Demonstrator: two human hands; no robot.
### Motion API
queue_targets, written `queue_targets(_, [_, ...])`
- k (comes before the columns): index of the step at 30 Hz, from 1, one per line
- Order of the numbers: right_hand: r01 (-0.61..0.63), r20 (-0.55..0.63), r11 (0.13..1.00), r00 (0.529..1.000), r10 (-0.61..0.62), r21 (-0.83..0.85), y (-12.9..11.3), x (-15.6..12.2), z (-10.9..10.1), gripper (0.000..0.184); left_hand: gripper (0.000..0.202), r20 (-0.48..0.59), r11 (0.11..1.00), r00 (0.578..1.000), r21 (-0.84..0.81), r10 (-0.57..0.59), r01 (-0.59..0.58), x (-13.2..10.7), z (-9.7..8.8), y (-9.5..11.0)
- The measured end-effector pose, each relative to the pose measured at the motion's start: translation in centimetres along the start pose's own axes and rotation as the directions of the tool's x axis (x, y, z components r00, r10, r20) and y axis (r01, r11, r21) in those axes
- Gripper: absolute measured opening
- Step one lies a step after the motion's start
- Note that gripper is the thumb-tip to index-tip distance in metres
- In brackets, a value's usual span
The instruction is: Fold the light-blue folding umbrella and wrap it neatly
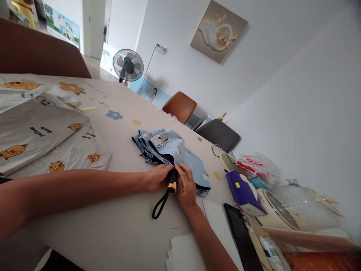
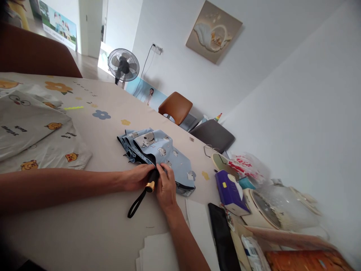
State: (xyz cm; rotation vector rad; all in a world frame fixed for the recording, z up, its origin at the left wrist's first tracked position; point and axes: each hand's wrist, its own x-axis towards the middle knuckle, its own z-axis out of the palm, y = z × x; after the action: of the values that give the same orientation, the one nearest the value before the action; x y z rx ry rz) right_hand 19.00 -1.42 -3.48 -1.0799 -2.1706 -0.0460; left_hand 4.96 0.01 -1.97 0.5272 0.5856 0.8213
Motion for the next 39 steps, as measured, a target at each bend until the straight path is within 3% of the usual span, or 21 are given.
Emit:
queue_targets(5, [0.032,-0.008,0.998,0.999,-0.032,-0.063,0.2,-0.4,0.1,0.04,0.007,-0.048,0.996,0.994,-0.019,-0.093,0.092,0.0,-0.1,0.5])
queue_targets(9, [0.052,-0.001,0.993,0.999,-0.053,-0.106,-0.1,-0.5,0.2,0.04,0.018,0.08,0.982,0.978,0.02,-0.191,0.19,-0.3,-0.2,1.2])
queue_targets(11, [0.097,0.003,0.987,0.995,-0.097,-0.127,-0.1,-0.5,0.2,0.042,0.023,0.045,0.983,0.983,0.041,-0.178,0.176,-0.3,-0.2,1.2])
queue_targets(14, [0.19,-0.002,0.97,0.981,-0.193,-0.154,-0.1,-0.5,0.2,0.047,0.026,-0.095,0.992,0.992,0.086,-0.084,0.092,-0.2,-0.3,0.8])
queue_targets(17, [0.211,-0.03,0.967,0.976,-0.218,-0.145,-0.2,-0.6,0.1,0.048,0.027,-0.106,0.991,0.993,0.118,-0.043,0.056,0.1,-0.4,0.5])
queue_targets(23, [0.122,-0.092,0.991,0.988,-0.127,-0.056,-0.2,-1.1,0.2,0.041,0.027,-0.043,0.991,0.998,0.125,-0.043,0.049,0.6,-0.9,0.0])
queue_targets(29, [-0.133,-0.147,0.972,0.976,0.162,0.192,-0.5,-1.0,0.2,0.027,0.03,-0.048,0.983,0.998,0.181,-0.035,0.043,0.6,-1.1,-0.4])
queue_targets(34, [-0.2,-0.055,0.976,0.977,0.205,0.088,-0.8,2.5,-1.9,0.019,0.029,-0.107,0.971,0.992,0.225,-0.062,0.085,0.0,-0.4,0.1])
queue_targets(36, [-0.205,-0.031,0.979,0.978,0.205,0.009,-1.1,5.2,-2.5,0.018,0.025,-0.126,0.971,0.99,0.219,-0.068,0.095,0.0,-0.2,0.1])
queue_targets(39, [-0.157,0.12,0.977,0.977,0.175,-0.146,-1.7,10.0,-2.0,0.015,0.018,-0.146,0.979,0.989,0.192,-0.038,0.066,0.3,-0.2,-0.1])
